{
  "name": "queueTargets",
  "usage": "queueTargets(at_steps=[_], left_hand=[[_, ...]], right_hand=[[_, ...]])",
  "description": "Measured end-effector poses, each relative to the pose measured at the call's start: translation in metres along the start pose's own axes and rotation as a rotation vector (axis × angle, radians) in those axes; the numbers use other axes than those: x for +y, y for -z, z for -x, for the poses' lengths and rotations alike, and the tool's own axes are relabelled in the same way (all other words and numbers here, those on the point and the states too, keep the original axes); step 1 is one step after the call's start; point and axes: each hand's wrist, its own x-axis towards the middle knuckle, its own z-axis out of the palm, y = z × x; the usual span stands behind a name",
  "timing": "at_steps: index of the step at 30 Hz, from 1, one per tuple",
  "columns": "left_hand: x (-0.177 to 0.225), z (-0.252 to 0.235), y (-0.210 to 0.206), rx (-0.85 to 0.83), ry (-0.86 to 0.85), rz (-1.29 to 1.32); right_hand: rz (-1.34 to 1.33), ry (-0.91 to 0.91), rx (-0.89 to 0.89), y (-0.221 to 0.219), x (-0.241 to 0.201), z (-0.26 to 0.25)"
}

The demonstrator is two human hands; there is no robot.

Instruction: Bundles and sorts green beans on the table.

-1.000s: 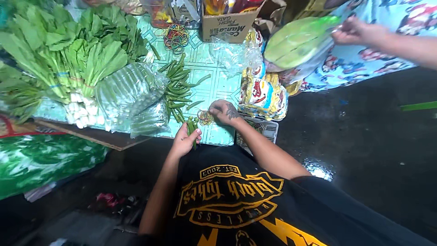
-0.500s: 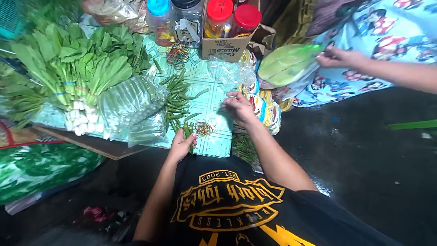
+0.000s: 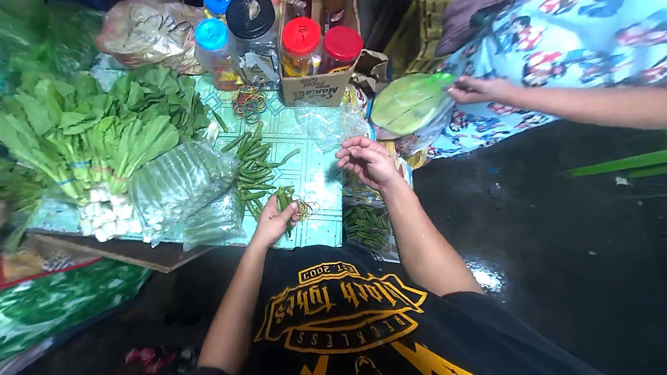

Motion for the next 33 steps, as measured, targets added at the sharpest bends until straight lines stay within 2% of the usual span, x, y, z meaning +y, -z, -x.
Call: queueTargets(at_steps=[4, 9, 12, 14, 17, 19, 21, 23, 27, 30, 33], left_hand=[[-0.002, -0.007, 0.003, -0.026, -0.006, -0.033], [0.001, -0.007, 0.017, 0.037, -0.003, -0.039], [-0.002, -0.005, 0.027, 0.09, 0.021, -0.034], [-0.005, -0.005, 0.033, 0.12, 0.017, -0.006], [-0.013, -0.005, 0.037, 0.146, 0.019, 0.048], [-0.014, -0.009, 0.036, 0.153, 0.027, 0.073], [-0.011, -0.012, 0.033, 0.154, 0.037, 0.068], [-0.015, -0.009, 0.03, 0.128, 0.052, 0.032], [-0.008, -0.016, 0.028, 0.099, 0.047, 0.005], [-0.002, -0.019, 0.023, 0.08, 0.054, -0.015], [0.001, -0.02, 0.018, 0.052, 0.048, -0.042]], right_hand=[[0.101, -0.233, -0.152, -0.017, 0.027, 0.001], [0.516, -0.399, -0.305, -0.032, 0.054, -0.018], [0.583, -0.275, -0.234, -0.044, 0.039, -0.031], [0.847, -0.109, -0.228, -0.047, 0.049, -0.035], [1.299, 0.115, -0.322, -0.031, 0.107, -0.02], [1.446, 0.255, -0.332, -0.015, 0.14, -0.012], [1.513, 0.3, -0.337, -0.013, 0.149, -0.013], [1.44, 0.163, -0.304, -0.023, 0.142, -0.005], [0.789, -0.003, -0.043, -0.036, 0.1, -0.01], [0.41, -0.014, 0.056, -0.041, 0.065, -0.011], [0.251, 0.051, 0.075, -0.047, 0.036, -0.008]])
